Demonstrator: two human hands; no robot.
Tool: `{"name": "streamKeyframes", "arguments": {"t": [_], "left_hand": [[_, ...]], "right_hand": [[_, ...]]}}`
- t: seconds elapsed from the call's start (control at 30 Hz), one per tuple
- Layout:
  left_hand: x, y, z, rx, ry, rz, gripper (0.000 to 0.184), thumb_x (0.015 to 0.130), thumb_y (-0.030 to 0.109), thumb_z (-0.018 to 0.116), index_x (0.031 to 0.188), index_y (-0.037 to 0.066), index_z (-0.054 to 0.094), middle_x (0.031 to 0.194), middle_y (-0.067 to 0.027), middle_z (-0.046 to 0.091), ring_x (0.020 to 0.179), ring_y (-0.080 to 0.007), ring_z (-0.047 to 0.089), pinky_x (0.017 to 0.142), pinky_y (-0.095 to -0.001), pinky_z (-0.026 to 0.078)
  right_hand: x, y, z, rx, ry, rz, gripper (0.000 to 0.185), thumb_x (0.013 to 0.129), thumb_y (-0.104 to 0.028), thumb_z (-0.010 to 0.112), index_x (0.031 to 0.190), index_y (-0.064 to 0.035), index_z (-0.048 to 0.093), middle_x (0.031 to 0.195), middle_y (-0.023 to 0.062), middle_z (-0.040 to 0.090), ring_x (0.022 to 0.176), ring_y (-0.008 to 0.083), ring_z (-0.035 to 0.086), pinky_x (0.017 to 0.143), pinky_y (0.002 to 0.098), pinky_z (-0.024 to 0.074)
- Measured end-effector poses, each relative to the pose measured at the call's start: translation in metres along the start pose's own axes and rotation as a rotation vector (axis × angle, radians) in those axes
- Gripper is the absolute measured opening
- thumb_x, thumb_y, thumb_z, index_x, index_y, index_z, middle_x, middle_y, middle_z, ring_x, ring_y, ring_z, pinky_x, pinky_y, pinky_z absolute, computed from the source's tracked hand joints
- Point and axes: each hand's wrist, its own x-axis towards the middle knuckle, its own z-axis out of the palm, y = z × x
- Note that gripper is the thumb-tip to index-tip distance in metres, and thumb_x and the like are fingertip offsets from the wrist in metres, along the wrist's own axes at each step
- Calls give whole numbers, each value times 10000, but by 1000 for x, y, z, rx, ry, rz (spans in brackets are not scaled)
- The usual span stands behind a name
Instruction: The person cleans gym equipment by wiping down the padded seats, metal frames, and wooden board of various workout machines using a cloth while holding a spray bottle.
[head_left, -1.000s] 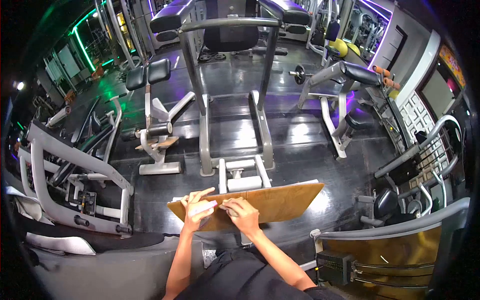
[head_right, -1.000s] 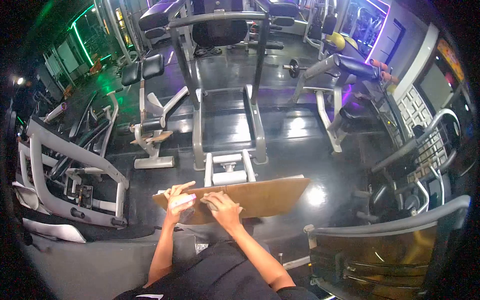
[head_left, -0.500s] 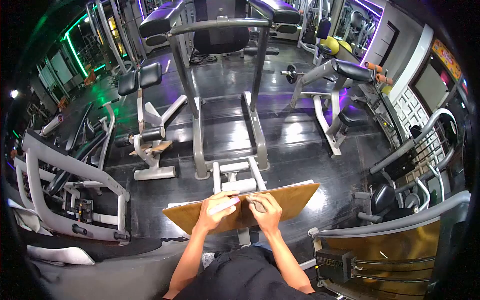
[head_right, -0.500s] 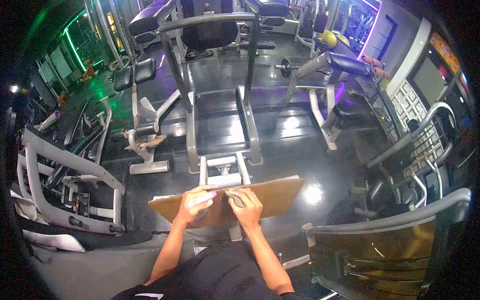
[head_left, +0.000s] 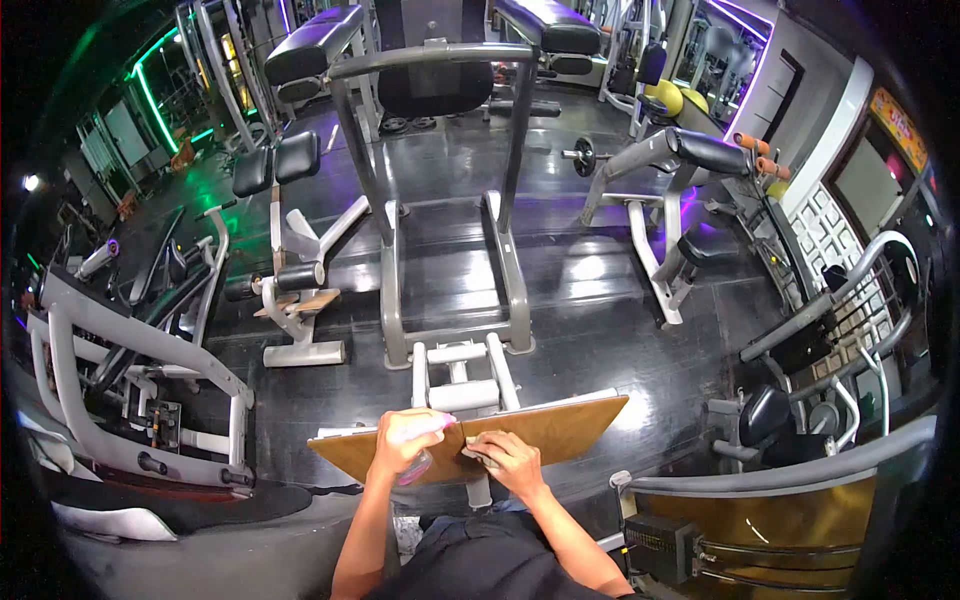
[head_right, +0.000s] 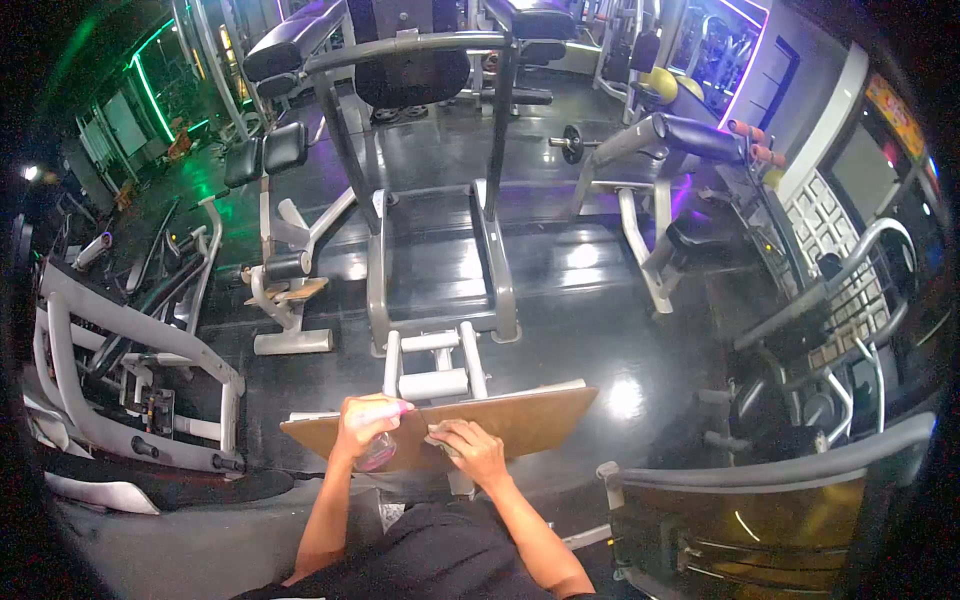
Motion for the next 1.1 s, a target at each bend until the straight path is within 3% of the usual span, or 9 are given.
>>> {"name": "streamKeyframes", "arguments": {"t": [0.17, 0.4, 0.5, 0.73, 0.8, 0.87, 0.97, 1.1], "left_hand": [[1, -4, 7, -17, 69, 85, 176, 778, 109, 676, 896, 1, 748, 847, -133, 733, 732, -248, 709, 655, -313, 534], [0, -16, 8, 79, 142, 155, 166, 758, 119, 682, 862, 8, 747, 792, -108, 726, 697, -231, 702, 627, -310, 525], [-2, -7, 7, 26, 144, -21, 176, 745, 144, 689, 850, 16, 749, 779, -89, 724, 689, -228, 699, 627, -307, 518], [-4, -9, 13, 111, 175, -70, 204, 741, 190, 684, 862, 46, 762, 782, -67, 720, 681, -210, 689, 620, -306, 493], [-3, -8, 14, 139, 163, -31, 225, 750, 190, 676, 890, 37, 763, 791, -79, 720, 696, -216, 691, 625, -310, 494], [-3, 5, 15, 76, 187, -121, 237, 763, 185, 670, 911, 23, 759, 792, -97, 716, 702, -221, 691, 619, -315, 489], [-2, -1, 17, 146, 223, 25, 239, 766, 172, 664, 917, 11, 755, 783, -107, 712, 693, -220, 686, 617, -314, 486], [-3, -3, 20, 126, 233, 18, 229, 769, 155, 660, 920, 12, 755, 776, -105, 708, 682, -215, 681, 612, -310, 485]], "right_hand": [[14, 15, -28, -12, 17, -17, 288, 728, -180, 809, 1004, -231, 742, 949, -67, 703, 832, 159, 678, 662, 287, 566], [26, 15, -41, 77, 79, 76, 280, 726, -156, 812, 996, -196, 750, 939, -21, 706, 785, 182, 673, 716, 320, 564], [29, 3, -29, 144, 102, 98, 280, 731, -144, 808, 1001, -188, 749, 952, -4, 710, 826, 187, 684, 736, 327, 570], [29, -12, -10, 167, -117, 55, 289, 788, -180, 759, 1072, -232, 736, 1054, -43, 718, 912, 189, 697, 767, 332, 576], [23, -4, -16, 133, -105, 54, 277, 801, -211, 747, 1074, -256, 734, 1048, -62, 714, 906, 183, 697, 739, 334, 580], [17, 7, -27, 101, -99, 93, 278, 796, -213, 754, 1070, -251, 735, 1034, -59, 713, 897, 170, 698, 706, 328, 581], [14, 15, -49, 114, -46, 188, 229, 765, -188, 781, 992, -206, 756, 978, -34, 722, 866, 177, 700, 709, 311, 575], [22, 18, -70, 127, 53, 259, 223, 735, -130, 791, 955, -151, 758, 952, 7, 725, 859, 205, 698, 747, 325, 566]]}}
